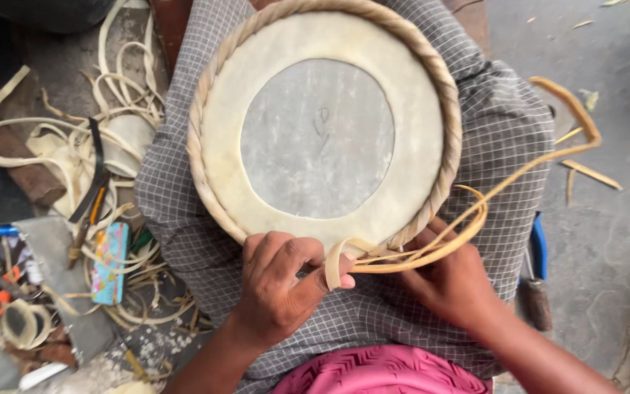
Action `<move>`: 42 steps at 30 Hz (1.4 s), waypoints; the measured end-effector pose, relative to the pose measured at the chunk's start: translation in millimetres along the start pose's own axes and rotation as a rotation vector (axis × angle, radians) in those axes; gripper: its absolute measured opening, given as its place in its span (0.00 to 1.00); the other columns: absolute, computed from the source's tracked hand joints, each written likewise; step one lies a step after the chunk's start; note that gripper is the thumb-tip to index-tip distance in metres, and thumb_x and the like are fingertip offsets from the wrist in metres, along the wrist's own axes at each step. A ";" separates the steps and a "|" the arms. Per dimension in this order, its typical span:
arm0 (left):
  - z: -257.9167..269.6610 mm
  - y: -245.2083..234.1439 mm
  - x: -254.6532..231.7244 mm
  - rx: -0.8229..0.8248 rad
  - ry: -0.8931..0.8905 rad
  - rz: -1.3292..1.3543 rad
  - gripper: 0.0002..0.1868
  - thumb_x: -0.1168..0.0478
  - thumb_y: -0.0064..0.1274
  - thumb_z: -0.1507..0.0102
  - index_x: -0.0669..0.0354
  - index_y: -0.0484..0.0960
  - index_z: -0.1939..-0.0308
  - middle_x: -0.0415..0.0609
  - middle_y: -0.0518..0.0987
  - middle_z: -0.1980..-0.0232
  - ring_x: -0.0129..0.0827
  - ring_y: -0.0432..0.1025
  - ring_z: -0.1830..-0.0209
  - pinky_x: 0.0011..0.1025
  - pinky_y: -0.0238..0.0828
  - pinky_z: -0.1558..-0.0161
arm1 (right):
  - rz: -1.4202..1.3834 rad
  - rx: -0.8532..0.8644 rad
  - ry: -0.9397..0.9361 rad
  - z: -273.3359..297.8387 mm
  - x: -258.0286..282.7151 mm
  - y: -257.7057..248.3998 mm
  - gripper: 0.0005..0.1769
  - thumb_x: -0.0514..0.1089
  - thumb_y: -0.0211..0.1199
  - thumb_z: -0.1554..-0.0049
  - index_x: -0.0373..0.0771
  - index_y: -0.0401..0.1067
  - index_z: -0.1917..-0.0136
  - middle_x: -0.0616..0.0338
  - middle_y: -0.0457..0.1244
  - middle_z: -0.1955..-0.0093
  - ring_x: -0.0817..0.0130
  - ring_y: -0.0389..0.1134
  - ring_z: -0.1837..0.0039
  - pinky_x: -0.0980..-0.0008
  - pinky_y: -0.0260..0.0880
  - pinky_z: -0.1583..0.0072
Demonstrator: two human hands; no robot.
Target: The person weaves leather strips through the rim of a drum, using a metal tool to thread the material through pre-made holes. They use pliers to pull the strips tight.
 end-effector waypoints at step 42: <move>-12.3 29.3 -38.0 -0.068 -0.143 -0.220 0.19 0.45 0.60 0.42 0.47 0.81 0.52 0.41 0.70 0.57 0.36 0.64 0.55 0.46 0.52 0.51 | -0.545 0.565 -0.540 41.6 52.4 -20.2 0.09 0.40 0.58 0.32 0.36 0.62 0.52 0.52 0.56 0.51 0.55 0.60 0.45 0.58 0.63 0.41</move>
Point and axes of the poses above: each hand's wrist, its own z-axis away from the middle knuckle, its own y-axis out of the palm, x = y × z, the point moved 1 cm from there along -z, towards the middle knuckle
